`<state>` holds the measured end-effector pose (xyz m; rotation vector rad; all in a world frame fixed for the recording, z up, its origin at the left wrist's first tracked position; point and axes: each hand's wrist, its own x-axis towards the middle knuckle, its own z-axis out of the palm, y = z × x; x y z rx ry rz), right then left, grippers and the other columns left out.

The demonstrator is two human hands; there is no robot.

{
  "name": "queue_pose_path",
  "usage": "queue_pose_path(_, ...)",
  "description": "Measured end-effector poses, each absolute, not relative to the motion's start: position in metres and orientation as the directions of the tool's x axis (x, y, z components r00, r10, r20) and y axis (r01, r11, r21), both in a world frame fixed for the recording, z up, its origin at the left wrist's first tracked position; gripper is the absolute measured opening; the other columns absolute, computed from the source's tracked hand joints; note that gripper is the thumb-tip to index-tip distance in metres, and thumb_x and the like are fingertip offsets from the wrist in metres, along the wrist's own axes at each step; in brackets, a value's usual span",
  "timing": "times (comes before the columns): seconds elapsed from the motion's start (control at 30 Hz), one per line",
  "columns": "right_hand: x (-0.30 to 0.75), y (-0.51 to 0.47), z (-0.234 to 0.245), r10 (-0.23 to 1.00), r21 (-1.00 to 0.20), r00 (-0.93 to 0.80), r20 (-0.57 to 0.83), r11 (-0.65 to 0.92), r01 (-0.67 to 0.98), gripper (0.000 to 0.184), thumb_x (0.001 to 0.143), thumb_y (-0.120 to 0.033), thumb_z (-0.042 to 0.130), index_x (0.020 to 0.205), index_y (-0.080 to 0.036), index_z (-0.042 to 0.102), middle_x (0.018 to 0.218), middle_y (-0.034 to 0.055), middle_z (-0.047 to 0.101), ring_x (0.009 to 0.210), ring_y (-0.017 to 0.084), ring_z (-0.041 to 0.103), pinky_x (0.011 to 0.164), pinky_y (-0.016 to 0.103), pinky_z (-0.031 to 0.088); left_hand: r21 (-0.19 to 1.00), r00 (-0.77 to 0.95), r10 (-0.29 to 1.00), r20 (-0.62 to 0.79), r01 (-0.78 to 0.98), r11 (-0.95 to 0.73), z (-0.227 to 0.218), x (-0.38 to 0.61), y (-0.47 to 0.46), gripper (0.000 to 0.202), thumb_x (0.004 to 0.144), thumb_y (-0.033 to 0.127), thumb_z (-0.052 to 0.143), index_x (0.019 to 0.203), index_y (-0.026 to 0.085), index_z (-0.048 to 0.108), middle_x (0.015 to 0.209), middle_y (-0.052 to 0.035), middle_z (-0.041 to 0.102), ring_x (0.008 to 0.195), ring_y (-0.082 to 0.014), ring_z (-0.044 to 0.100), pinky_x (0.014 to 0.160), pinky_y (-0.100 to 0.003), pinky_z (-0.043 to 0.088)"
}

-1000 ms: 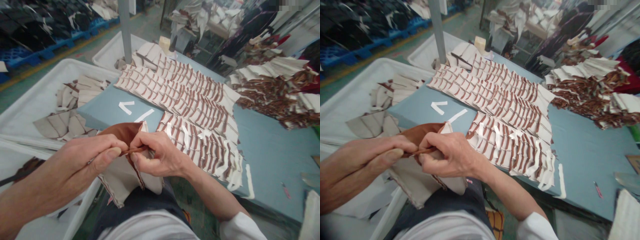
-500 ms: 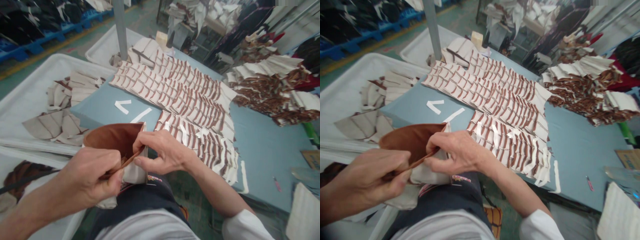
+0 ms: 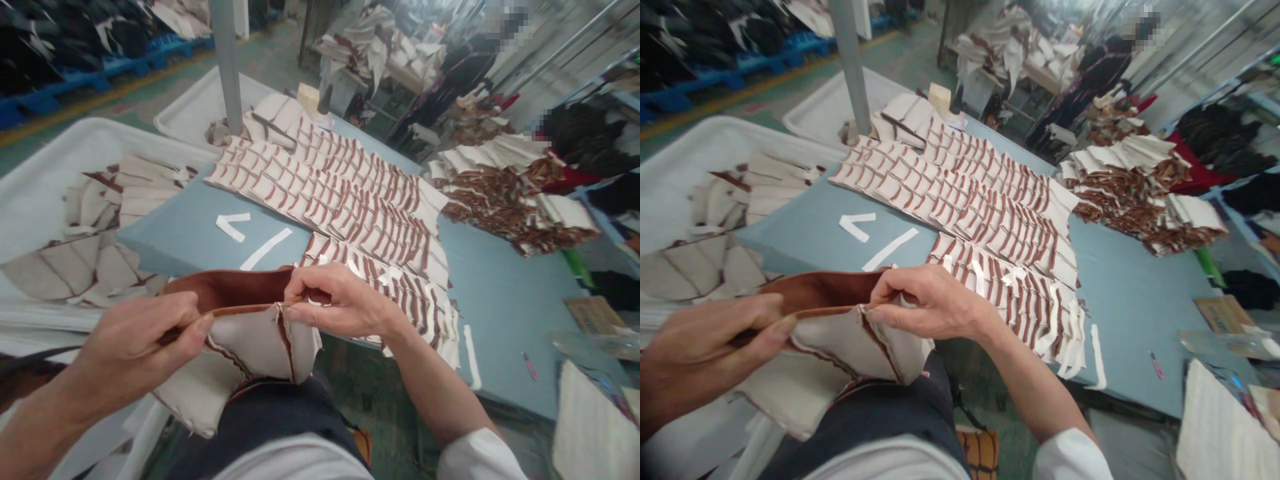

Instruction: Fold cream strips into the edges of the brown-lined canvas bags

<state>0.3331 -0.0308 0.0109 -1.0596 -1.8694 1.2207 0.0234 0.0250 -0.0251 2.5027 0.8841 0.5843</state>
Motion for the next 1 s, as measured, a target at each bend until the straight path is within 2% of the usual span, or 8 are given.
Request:
queue_pose_path(0.07, 0.327, -0.031, 0.020, 0.875, -0.931, -0.463, 0.140, 0.276, 0.241, 0.023, 0.102, -0.034, 0.071, 0.087, -0.018, 0.065, 0.075, -0.0050, 0.060, 0.062, 0.009, 0.046, 0.062, 0.023, 0.037, 0.537, 0.716, 0.638, 0.282, 0.433, -0.724, -0.031, 0.022, 0.029, 0.040, 0.115, 0.040, 0.049, 0.081, 0.024, 0.063, 0.073, 0.0038, 0.066, 0.070, -0.0152, 0.064, 0.074, -0.027, 0.044)
queue_pose_path(0.13, 0.321, -0.030, 0.026, 0.858, -0.931, -0.488, 0.160, 0.295, 0.215, 0.022, 0.103, -0.033, 0.072, 0.088, -0.019, 0.064, 0.077, -0.0048, 0.061, 0.063, 0.008, 0.047, 0.062, 0.022, 0.037, 0.592, 0.718, 0.608, 0.340, 0.339, -0.731, -0.030, 0.028, 0.032, 0.034, 0.118, 0.045, 0.046, 0.110, 0.023, 0.071, 0.101, -0.0025, 0.079, 0.097, -0.0197, 0.072, 0.092, -0.029, 0.048)
queue_pose_path(0.23, 0.314, -0.027, 0.028, 0.840, -0.920, -0.516, 0.167, 0.320, 0.224, 0.021, 0.103, -0.033, 0.072, 0.089, -0.019, 0.064, 0.076, -0.0057, 0.060, 0.062, 0.008, 0.048, 0.061, 0.022, 0.037, 0.681, 0.750, 0.529, 0.397, 0.146, -0.718, -0.021, 0.046, 0.034, 0.040, 0.120, 0.050, 0.039, 0.129, 0.024, 0.069, 0.121, -0.0052, 0.080, 0.113, -0.0206, 0.071, 0.103, -0.030, 0.047)
queue_pose_path(0.3, 0.311, -0.024, 0.026, 0.846, -0.913, -0.511, 0.156, 0.320, 0.251, 0.021, 0.101, -0.032, 0.072, 0.088, -0.020, 0.063, 0.074, -0.0066, 0.059, 0.061, 0.008, 0.046, 0.060, 0.022, 0.036, 0.728, 0.780, 0.477, 0.404, 0.042, -0.685, -0.013, 0.058, 0.036, 0.034, 0.117, 0.052, 0.051, 0.117, 0.024, 0.071, 0.111, -0.0025, 0.080, 0.102, -0.0183, 0.073, 0.095, -0.027, 0.051)
queue_pose_path(0.4, 0.310, -0.020, 0.020, 0.865, -0.919, -0.483, 0.134, 0.290, 0.266, 0.023, 0.100, -0.035, 0.072, 0.087, -0.021, 0.060, 0.074, -0.0065, 0.057, 0.061, 0.009, 0.043, 0.058, 0.023, 0.033, 0.779, 0.789, 0.495, 0.365, 0.033, -0.627, -0.004, 0.071, 0.040, 0.026, 0.106, 0.045, 0.073, 0.095, 0.022, 0.071, 0.086, 0.0042, 0.077, 0.075, -0.0126, 0.069, 0.075, -0.021, 0.050)
queue_pose_path(0.5, 0.312, -0.019, 0.016, 0.883, -0.931, -0.456, 0.111, 0.253, 0.263, 0.031, 0.103, -0.045, 0.070, 0.087, -0.021, 0.058, 0.076, -0.0055, 0.057, 0.063, 0.010, 0.043, 0.060, 0.023, 0.035, 0.827, 0.781, 0.559, 0.279, 0.100, -0.553, 0.000, 0.077, 0.042, 0.026, 0.103, 0.034, 0.074, 0.081, 0.020, 0.070, 0.070, 0.0075, 0.070, 0.060, -0.0092, 0.060, 0.062, -0.019, 0.046)
queue_pose_path(0.83, 0.315, -0.010, -0.001, 0.864, -0.998, -0.503, -0.015, 0.020, 0.064, 0.046, 0.098, -0.060, 0.080, 0.089, -0.020, 0.060, 0.079, -0.0057, 0.053, 0.068, 0.011, 0.043, 0.063, 0.024, 0.037, 0.839, 0.829, 0.548, 0.114, 0.215, -0.500, 0.004, 0.071, 0.046, 0.026, 0.104, 0.030, 0.065, 0.084, 0.022, 0.078, 0.070, 0.0063, 0.073, 0.058, -0.0093, 0.060, 0.057, -0.018, 0.042)
queue_pose_path(1.0, 0.314, -0.011, 0.000, 0.844, -0.997, -0.537, -0.013, 0.029, 0.070, 0.039, 0.100, -0.053, 0.078, 0.091, -0.019, 0.061, 0.078, -0.0063, 0.053, 0.068, 0.010, 0.042, 0.064, 0.024, 0.037, 0.843, 0.824, 0.557, 0.103, 0.225, -0.489, 0.005, 0.070, 0.043, 0.027, 0.103, 0.029, 0.060, 0.084, 0.021, 0.077, 0.070, 0.0061, 0.072, 0.057, -0.0092, 0.060, 0.055, -0.017, 0.042)
